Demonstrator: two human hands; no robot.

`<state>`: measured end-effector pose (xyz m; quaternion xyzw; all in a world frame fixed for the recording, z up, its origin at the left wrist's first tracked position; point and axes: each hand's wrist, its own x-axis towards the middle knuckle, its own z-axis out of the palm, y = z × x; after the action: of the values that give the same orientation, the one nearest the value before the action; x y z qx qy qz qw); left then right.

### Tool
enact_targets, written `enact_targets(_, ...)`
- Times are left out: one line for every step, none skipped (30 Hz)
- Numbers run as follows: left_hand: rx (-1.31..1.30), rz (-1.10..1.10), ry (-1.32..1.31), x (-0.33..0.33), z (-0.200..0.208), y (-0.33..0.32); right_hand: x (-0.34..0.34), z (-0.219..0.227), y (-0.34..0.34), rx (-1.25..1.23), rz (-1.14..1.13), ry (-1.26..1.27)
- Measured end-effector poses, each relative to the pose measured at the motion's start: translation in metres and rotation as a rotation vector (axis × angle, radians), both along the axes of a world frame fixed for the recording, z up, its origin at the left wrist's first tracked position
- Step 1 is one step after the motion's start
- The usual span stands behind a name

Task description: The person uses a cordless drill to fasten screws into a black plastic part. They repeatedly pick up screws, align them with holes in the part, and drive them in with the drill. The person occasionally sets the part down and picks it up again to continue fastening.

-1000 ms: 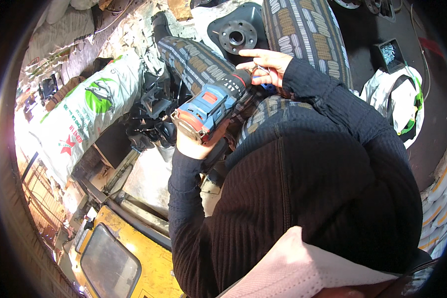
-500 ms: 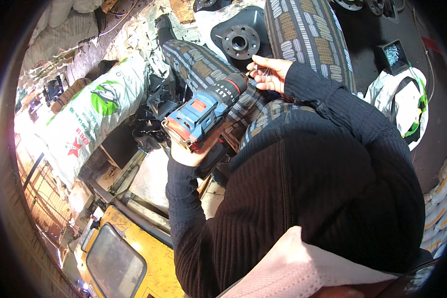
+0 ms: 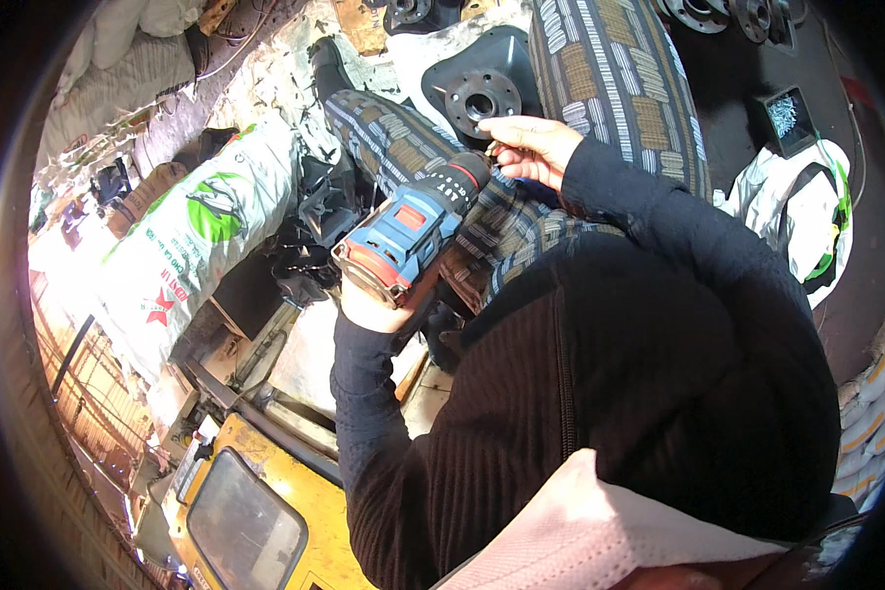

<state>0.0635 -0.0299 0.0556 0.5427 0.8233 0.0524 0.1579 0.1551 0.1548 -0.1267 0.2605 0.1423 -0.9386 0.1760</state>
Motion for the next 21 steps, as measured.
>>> enact_targets(-0.013,-0.003,0.026,-0.003,-0.002,0.003,0.002,-0.001,0.000,-0.020,0.009,-0.001)
enact_targets(-0.026,-0.007,0.048,-0.006,-0.004,0.006,0.003,-0.002,-0.001,-0.003,0.039,-0.063)
enact_targets(0.001,0.062,0.007,-0.008,-0.001,0.007,0.006,-0.003,-0.002,0.035,0.059,-0.105)
enact_targets(0.006,0.092,-0.010,-0.012,-0.005,0.010,0.009,-0.004,-0.005,0.075,0.073,-0.142)
enact_targets(0.009,0.120,-0.027,-0.018,-0.007,0.012,0.012,-0.005,-0.008,0.128,0.128,-0.196)
enact_targets(0.040,0.128,-0.040,-0.023,-0.012,0.015,0.014,-0.008,-0.010,0.173,0.179,-0.268)
enact_targets(0.000,0.173,-0.069,-0.027,-0.015,0.017,0.014,-0.010,-0.012,0.209,0.155,-0.269)
enact_targets(0.000,0.150,-0.076,-0.034,-0.020,0.019,0.013,-0.013,-0.015,0.233,0.153,-0.340)
enact_targets(0.016,0.109,-0.080,-0.039,-0.027,0.022,0.009,-0.017,-0.018,0.245,0.133,-0.365)
enact_targets(0.023,0.088,-0.082,-0.043,-0.032,0.024,0.006,-0.021,-0.018,0.252,0.137,-0.371)
enact_targets(-0.012,0.188,-0.185,-0.045,-0.036,0.025,0.002,-0.025,-0.019,0.240,0.127,-0.347)
enact_targets(-0.016,0.185,-0.170,-0.046,-0.041,0.027,-0.002,-0.029,-0.020,0.239,0.119,-0.346)
enact_targets(-0.023,0.184,-0.156,-0.047,-0.043,0.029,-0.005,-0.033,-0.022,0.278,0.124,-0.339)
enact_targets(-0.029,0.183,-0.142,-0.048,-0.046,0.032,-0.007,-0.036,-0.023,0.278,0.111,-0.321)
enact_targets(-0.088,0.262,-0.180,-0.048,-0.045,0.034,-0.009,-0.039,-0.024,0.280,0.104,-0.321)
enact_targets(-0.108,0.257,-0.189,-0.051,-0.045,0.038,-0.009,-0.041,-0.025,0.270,0.103,-0.331)
enact_targets(-0.128,0.253,-0.199,-0.054,-0.044,0.042,-0.008,-0.042,-0.027,0.296,0.091,-0.306)
enact_targets(-0.147,0.251,-0.209,-0.056,-0.043,0.047,-0.008,-0.044,-0.028,0.311,0.086,-0.286)
enact_targets(-0.262,0.116,-0.167,-0.059,-0.039,0.051,-0.007,-0.045,-0.029,0.328,0.090,-0.285)
enact_targets(-0.228,0.063,-0.170,-0.061,-0.036,0.054,-0.007,-0.045,-0.030,0.321,0.083,-0.275)
enact_targets(-0.220,0.021,-0.167,-0.062,-0.034,0.058,-0.006,-0.045,-0.030,0.316,0.086,-0.286)
